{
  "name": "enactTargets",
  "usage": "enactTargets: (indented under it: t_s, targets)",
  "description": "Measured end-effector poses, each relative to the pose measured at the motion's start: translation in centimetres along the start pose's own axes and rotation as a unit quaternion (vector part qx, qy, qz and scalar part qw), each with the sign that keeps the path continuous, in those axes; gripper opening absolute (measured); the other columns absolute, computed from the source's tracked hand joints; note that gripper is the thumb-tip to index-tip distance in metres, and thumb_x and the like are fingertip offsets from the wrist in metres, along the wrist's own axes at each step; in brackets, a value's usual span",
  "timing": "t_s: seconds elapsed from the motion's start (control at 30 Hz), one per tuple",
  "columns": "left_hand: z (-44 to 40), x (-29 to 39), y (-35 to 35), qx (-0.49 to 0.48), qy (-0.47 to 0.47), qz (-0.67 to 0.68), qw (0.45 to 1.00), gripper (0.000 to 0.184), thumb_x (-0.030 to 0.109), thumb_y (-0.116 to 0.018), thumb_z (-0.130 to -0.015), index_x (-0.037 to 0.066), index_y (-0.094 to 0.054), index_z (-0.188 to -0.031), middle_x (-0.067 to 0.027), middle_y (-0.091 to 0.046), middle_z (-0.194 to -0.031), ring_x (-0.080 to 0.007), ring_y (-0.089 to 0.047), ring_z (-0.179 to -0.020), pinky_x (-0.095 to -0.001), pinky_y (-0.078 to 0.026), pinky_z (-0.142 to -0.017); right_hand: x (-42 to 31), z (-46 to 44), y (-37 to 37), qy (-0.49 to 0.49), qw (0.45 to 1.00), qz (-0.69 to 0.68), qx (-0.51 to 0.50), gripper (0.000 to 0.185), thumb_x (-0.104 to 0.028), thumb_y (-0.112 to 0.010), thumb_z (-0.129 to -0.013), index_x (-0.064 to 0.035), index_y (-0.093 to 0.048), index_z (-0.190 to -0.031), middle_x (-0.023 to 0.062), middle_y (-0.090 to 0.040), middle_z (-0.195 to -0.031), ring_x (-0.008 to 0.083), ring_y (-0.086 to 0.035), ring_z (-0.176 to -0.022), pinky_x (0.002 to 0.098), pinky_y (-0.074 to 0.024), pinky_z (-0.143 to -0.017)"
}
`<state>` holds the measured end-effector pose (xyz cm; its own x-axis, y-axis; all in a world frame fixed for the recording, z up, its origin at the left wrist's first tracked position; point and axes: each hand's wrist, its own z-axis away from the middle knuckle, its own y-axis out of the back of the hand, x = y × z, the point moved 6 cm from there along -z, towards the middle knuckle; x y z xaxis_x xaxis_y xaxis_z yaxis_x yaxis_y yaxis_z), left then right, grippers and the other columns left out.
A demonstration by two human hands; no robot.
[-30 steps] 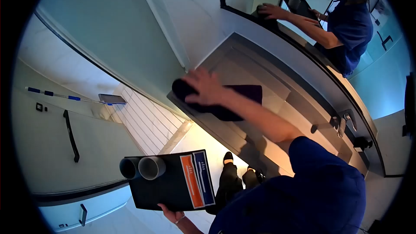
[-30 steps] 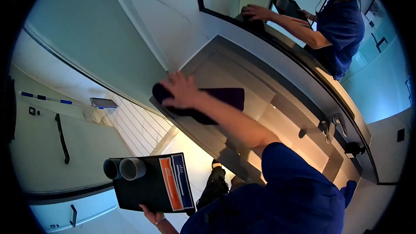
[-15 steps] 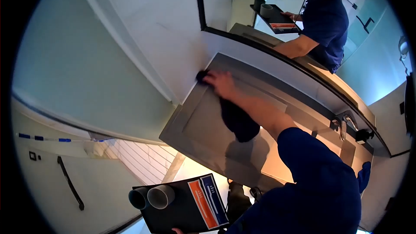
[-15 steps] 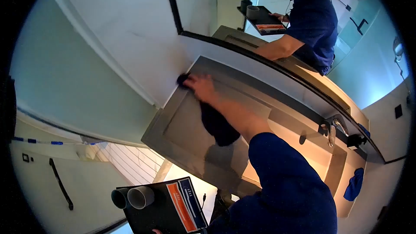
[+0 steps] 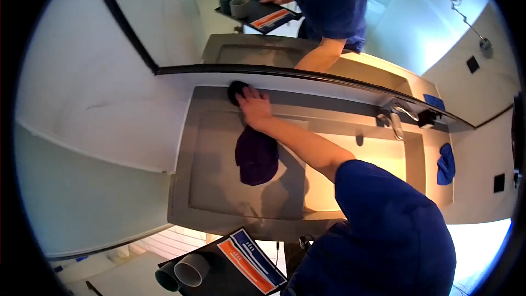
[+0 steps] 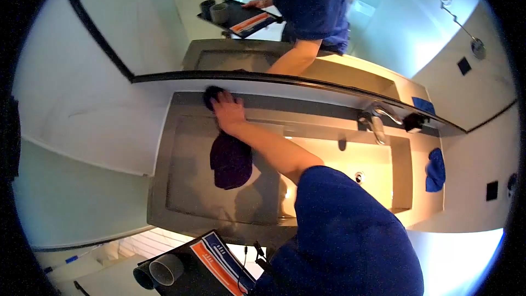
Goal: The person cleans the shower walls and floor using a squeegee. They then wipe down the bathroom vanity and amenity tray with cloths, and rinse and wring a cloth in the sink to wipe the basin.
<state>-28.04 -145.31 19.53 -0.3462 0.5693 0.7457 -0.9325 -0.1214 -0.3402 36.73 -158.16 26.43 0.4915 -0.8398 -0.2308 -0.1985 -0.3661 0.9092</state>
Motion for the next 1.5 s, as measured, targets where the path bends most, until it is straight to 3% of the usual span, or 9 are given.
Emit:
enactTargets:
  t_s: [0.33, 0.37, 0.43, 0.53, 0.63, 0.87, 1.1, 1.33, 1.5]
  targets:
    - [-2.1, 0.5, 4.9, -0.025, 0.030, 0.103, 0.994, 0.062, 0.050, -0.045, -0.090, -0.008, -0.051, -0.113, -0.0228, -0.056, -0.111, -0.0188, -0.037, -0.034, -0.0313, -0.034, -0.027, 19.7, 16.3, 9.7, -0.206, 0.967, 0.142, -0.044, 0.047, -0.022, -0.064, -0.072, -0.0321, -0.058, -0.117, 0.0051, -0.051, -0.127, 0.0288, -0.057, -0.100, 0.0439, -0.0448, -0.081]
    - [3.7, 2.7, -1.8, 0.156, -0.049, 0.089, 0.982, 0.066, 0.051, -0.046, -0.089, -0.008, -0.049, -0.117, -0.0211, -0.055, -0.114, -0.0214, -0.049, -0.044, -0.0327, -0.045, -0.038, 21.7, 16.3, 9.1, -0.233, 0.970, 0.065, -0.021, 0.041, -0.018, -0.062, -0.076, -0.0243, -0.060, -0.116, 0.0102, -0.055, -0.122, 0.0308, -0.058, -0.100, 0.0414, -0.0451, -0.085]
    - [2.1, 2.4, 1.4, 0.087, -0.084, -0.055, 0.991, 0.064, 0.047, -0.050, -0.089, -0.010, -0.049, -0.118, -0.0191, -0.055, -0.116, -0.0250, -0.059, -0.072, -0.0356, -0.053, -0.067, 22.3, 15.9, 9.4, -0.280, 0.935, -0.215, 0.044, 0.034, -0.013, -0.059, -0.081, -0.0138, -0.061, -0.114, 0.0144, -0.059, -0.113, 0.0312, -0.057, -0.103, 0.0368, -0.0439, -0.089]
    - [0.4, 1.0, 2.8, -0.260, 0.115, 0.205, 0.937, 0.059, 0.041, -0.054, -0.089, -0.013, -0.052, -0.113, -0.0175, -0.055, -0.117, -0.0270, -0.051, -0.104, -0.0386, -0.041, -0.095, 13.9, 14.5, 11.4, -0.091, 0.937, -0.324, 0.097, 0.029, -0.012, -0.057, -0.083, -0.0047, -0.061, -0.110, 0.0171, -0.062, -0.106, 0.0300, -0.057, -0.104, 0.0353, -0.0425, -0.091]
    - [1.8, 0.6, 2.1, -0.010, 0.016, 0.117, 0.993, 0.056, 0.044, -0.059, -0.084, 0.004, -0.053, -0.122, -0.0128, -0.055, -0.123, -0.0305, -0.053, -0.110, -0.0453, -0.043, -0.095, 8.1, 12.3, 6.0, 0.043, 0.956, -0.280, 0.075, 0.026, -0.021, -0.060, -0.081, -0.0081, -0.064, -0.103, 0.0135, -0.063, -0.102, 0.0341, -0.056, -0.095, 0.0406, -0.0438, -0.084]
    - [3.4, 1.1, 2.1, 0.036, 0.001, 0.161, 0.986, 0.056, 0.037, -0.063, -0.083, 0.001, -0.050, -0.125, -0.0132, -0.049, -0.130, -0.0293, -0.046, -0.118, -0.0438, -0.034, -0.104, 0.7, 9.4, -0.8, 0.024, 0.989, -0.120, 0.077, 0.027, -0.034, -0.059, -0.081, -0.0222, -0.059, -0.105, 0.0048, -0.057, -0.096, 0.0251, -0.052, -0.096, 0.0407, -0.0374, -0.077]
    - [3.1, 1.8, 2.7, 0.015, -0.004, 0.174, 0.985, 0.053, 0.032, -0.066, -0.082, -0.001, -0.052, -0.121, -0.0131, -0.050, -0.129, -0.0287, -0.046, -0.117, -0.0430, -0.032, -0.104, -7.6, 16.8, 1.1, 0.218, 0.949, -0.226, -0.021, 0.028, -0.034, -0.062, -0.077, -0.0206, -0.061, -0.102, 0.0031, -0.055, -0.092, 0.0239, -0.052, -0.088, 0.0397, -0.0363, -0.072]
    - [5.5, 2.5, -1.3, 0.025, -0.012, 0.140, 0.990, 0.053, 0.034, -0.066, -0.082, 0.000, -0.053, -0.120, -0.0119, -0.052, -0.126, -0.0279, -0.047, -0.116, -0.0422, -0.033, -0.104, -6.2, 23.4, 3.7, 0.150, 0.917, -0.342, -0.138, 0.023, -0.028, -0.063, -0.079, -0.0152, -0.063, -0.098, 0.0066, -0.056, -0.088, 0.0263, -0.055, -0.083, 0.0375, -0.0442, -0.073]
    - [5.5, 3.1, 0.4, 0.041, 0.022, 0.126, 0.991, 0.054, 0.035, -0.066, -0.081, 0.000, -0.053, -0.120, -0.0119, -0.053, -0.126, -0.0278, -0.048, -0.115, -0.0413, -0.034, -0.103, -5.2, 19.7, 1.6, 0.038, 0.645, -0.531, -0.549, 0.025, -0.020, -0.065, -0.083, -0.0031, -0.062, -0.102, 0.0028, -0.064, -0.096, 0.0116, -0.055, -0.091, 0.0283, -0.0436, -0.083]
